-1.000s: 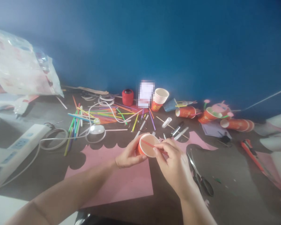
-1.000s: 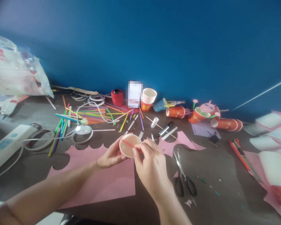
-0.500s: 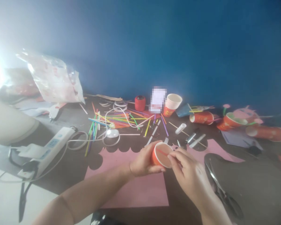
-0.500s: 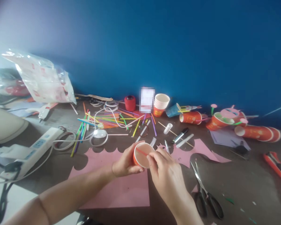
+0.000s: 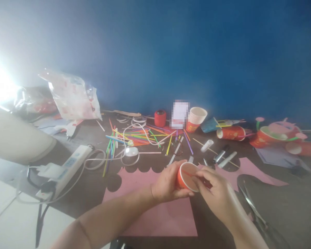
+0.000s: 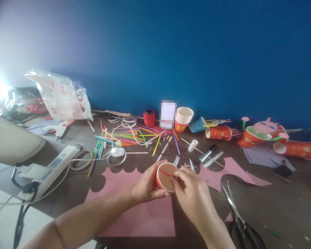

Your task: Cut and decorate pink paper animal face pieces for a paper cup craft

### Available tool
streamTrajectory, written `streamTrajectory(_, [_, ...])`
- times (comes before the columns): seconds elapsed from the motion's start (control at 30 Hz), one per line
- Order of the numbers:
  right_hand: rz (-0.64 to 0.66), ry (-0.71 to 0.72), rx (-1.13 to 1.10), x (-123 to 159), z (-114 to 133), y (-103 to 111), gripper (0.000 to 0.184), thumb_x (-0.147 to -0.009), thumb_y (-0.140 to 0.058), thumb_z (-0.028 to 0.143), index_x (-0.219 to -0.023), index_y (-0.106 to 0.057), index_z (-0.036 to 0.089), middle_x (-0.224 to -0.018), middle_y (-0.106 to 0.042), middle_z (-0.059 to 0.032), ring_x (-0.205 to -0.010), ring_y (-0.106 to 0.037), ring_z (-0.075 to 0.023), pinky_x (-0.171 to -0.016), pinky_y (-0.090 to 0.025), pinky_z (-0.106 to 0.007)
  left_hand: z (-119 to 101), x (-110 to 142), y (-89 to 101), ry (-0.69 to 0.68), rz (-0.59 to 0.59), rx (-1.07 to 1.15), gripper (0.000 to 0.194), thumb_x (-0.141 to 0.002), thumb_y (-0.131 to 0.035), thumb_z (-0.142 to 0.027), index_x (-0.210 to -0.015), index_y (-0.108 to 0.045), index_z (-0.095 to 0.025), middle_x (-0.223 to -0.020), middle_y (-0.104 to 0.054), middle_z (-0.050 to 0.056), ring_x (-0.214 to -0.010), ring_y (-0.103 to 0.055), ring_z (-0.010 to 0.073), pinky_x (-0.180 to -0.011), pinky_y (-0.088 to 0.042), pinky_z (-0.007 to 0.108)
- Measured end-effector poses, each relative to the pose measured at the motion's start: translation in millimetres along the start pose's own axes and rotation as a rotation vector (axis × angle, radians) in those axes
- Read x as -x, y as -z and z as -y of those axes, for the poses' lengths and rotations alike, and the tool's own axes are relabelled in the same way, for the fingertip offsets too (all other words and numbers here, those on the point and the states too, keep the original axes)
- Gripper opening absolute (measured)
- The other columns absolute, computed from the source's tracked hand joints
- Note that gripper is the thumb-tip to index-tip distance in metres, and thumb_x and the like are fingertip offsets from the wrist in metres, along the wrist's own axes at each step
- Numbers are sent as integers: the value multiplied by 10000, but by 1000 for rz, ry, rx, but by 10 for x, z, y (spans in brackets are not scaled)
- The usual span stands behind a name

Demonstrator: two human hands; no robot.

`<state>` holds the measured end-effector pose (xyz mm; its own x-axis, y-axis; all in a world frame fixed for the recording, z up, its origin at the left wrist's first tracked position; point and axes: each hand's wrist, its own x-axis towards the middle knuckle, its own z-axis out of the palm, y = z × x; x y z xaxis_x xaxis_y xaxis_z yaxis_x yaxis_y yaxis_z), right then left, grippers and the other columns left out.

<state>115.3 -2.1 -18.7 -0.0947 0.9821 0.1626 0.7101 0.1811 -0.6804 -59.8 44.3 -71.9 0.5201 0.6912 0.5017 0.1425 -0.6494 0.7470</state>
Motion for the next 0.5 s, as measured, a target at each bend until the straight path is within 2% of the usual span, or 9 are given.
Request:
streamTrajectory(0.3, [-6, 53, 90, -7, -163, -34, 231, -888, -453, 347, -768, -594, 209, -844, -631, -65, -803, -606, -195, -635, -465, -254, -40, 0, -4, 25, 49, -53, 836, -711, -576, -652, -1334, -312, -161, -1190, -541, 161, -1044, -565, 281, -895, -469, 414])
streamTrajectory(0.5, [-8, 116, 102, 0, -177, -58, 225, -892, -457, 360, -799, -602, 214, -820, -620, -61, -773, -599, -187, -633, -463, -255, -29, 7, 11, -7, 63, -51, 865, -738, -520, -674, -1360, -240, -141, -1203, -517, 179, -1066, -548, 293, -901, -465, 436])
